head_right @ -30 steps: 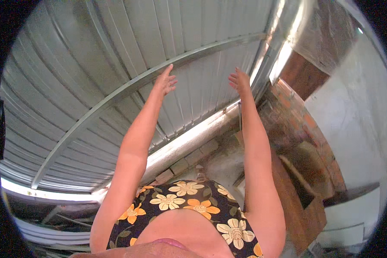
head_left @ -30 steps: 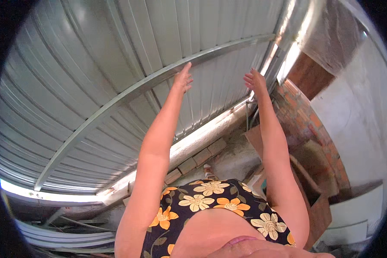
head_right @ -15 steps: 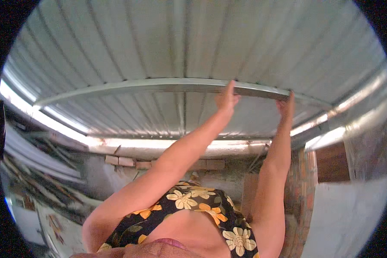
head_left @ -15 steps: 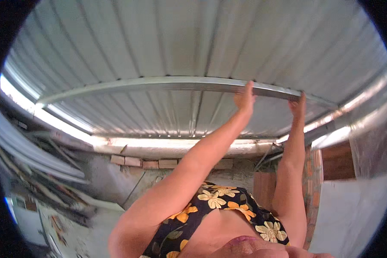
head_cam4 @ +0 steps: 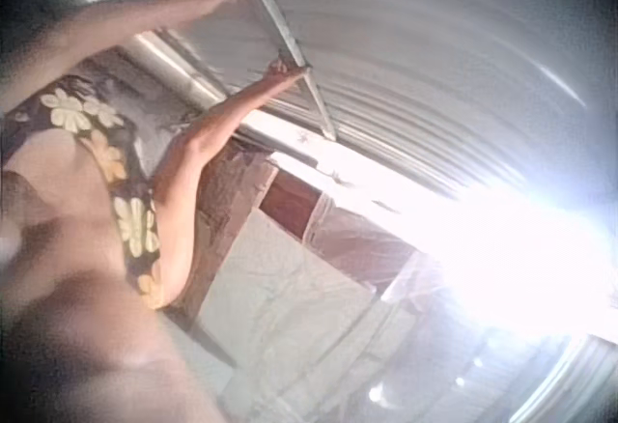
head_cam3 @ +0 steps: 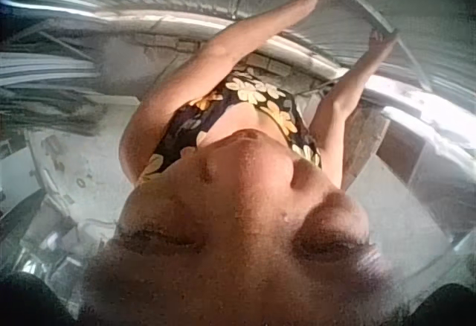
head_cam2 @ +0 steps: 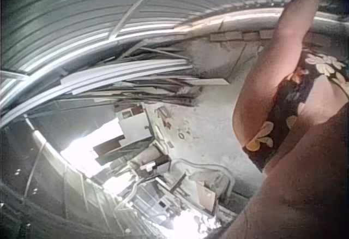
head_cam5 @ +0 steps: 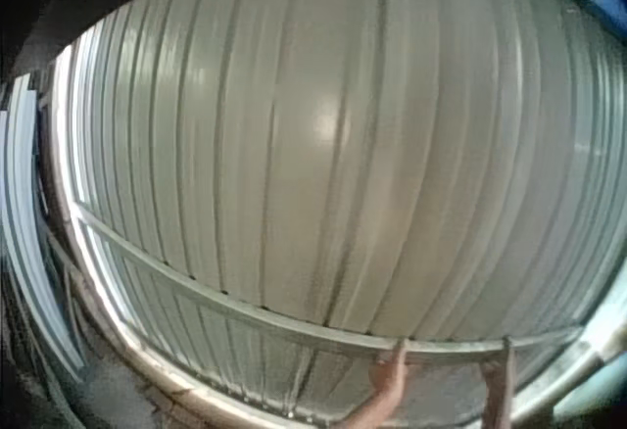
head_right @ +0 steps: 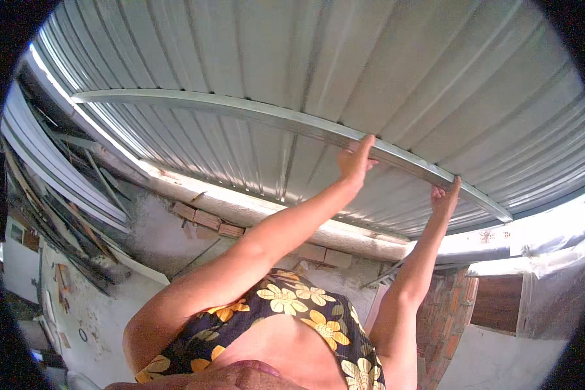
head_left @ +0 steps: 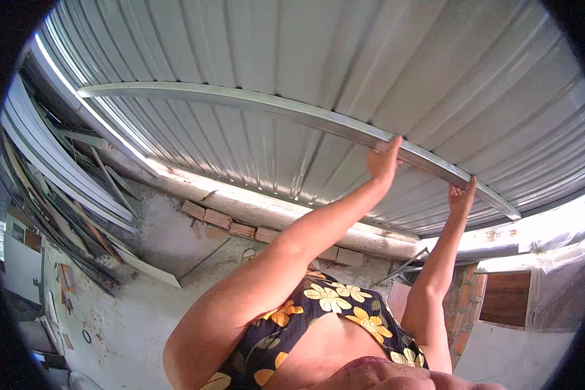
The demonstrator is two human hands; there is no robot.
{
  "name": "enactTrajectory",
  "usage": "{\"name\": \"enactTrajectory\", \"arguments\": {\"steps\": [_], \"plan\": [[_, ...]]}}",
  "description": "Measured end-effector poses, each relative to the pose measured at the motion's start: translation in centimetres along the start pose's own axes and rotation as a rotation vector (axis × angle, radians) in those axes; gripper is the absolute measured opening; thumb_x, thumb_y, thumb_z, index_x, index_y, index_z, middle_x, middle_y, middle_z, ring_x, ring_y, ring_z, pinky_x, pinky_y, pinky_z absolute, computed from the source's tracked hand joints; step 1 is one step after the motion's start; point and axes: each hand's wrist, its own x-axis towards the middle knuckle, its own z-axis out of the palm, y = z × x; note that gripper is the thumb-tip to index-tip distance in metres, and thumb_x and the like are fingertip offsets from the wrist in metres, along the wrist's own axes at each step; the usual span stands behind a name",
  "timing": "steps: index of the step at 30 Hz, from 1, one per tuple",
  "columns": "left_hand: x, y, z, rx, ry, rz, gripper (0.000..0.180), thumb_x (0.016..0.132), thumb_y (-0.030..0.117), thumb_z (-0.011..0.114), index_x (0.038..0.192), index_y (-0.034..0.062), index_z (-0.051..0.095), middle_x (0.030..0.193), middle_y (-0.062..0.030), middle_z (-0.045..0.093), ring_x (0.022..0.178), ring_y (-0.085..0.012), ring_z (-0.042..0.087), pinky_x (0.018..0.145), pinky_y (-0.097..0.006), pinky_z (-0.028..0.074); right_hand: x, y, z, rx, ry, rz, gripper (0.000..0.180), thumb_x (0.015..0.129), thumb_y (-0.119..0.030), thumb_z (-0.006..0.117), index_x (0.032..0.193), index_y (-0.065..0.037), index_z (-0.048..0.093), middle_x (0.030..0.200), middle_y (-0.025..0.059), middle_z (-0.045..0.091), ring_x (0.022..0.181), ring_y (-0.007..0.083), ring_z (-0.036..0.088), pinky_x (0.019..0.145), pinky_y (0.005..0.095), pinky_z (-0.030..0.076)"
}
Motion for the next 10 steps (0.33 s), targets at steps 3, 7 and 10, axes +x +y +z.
{"name": "enactTrajectory", "arguments": {"steps": [3, 7, 10], "plan": [[1.0, 3.2, -1.7, -0.002, 0.041, 0.087, 0.041, 0.077, 0.038, 0.075, 0.086, 0.0002, 0.064, 0.066, -0.0061, 0.06, 0.045, -0.0126, 0.056, 0.041, -0.025, 0.045, -1.0, 1.2, 2.6, 0.058, -0.084, 0.087, 0.074, 0.075, -0.052, 0.074, 0.122, -0.001, 0.047, 0.109, 0.017, 0.058, 0.086, 0.025, 0.064, 0.064, 0.0289, 0.058], [2.4, 8.2, -4.9, 0.135, 0.089, 0.103, 0.041, 0.079, 0.034, 0.073, 0.093, -0.003, 0.064, 0.083, -0.0092, 0.064, 0.063, -0.0163, 0.062, 0.042, -0.027, 0.053, -4.2, 4.1, 5.7, 0.105, -0.179, 0.233, 0.079, 0.076, -0.053, 0.073, 0.128, -0.003, 0.041, 0.105, 0.0206, 0.058, 0.077, 0.0256, 0.065, 0.061, 0.0288, 0.058], [5.7, 9.3, -8.3, 0.118, 0.174, 0.175, 0.049, 0.079, 0.039, 0.071, 0.097, -0.0056, 0.064, 0.089, -0.0114, 0.063, 0.063, -0.0187, 0.063, 0.043, -0.028, 0.054, -5.1, 8.0, 7.9, 0.078, -0.25, 0.327, 0.089, 0.074, -0.056, 0.074, 0.138, -0.009, 0.033, 0.114, 0.0305, 0.053, 0.082, 0.0324, 0.065, 0.063, 0.0342, 0.057]]}}
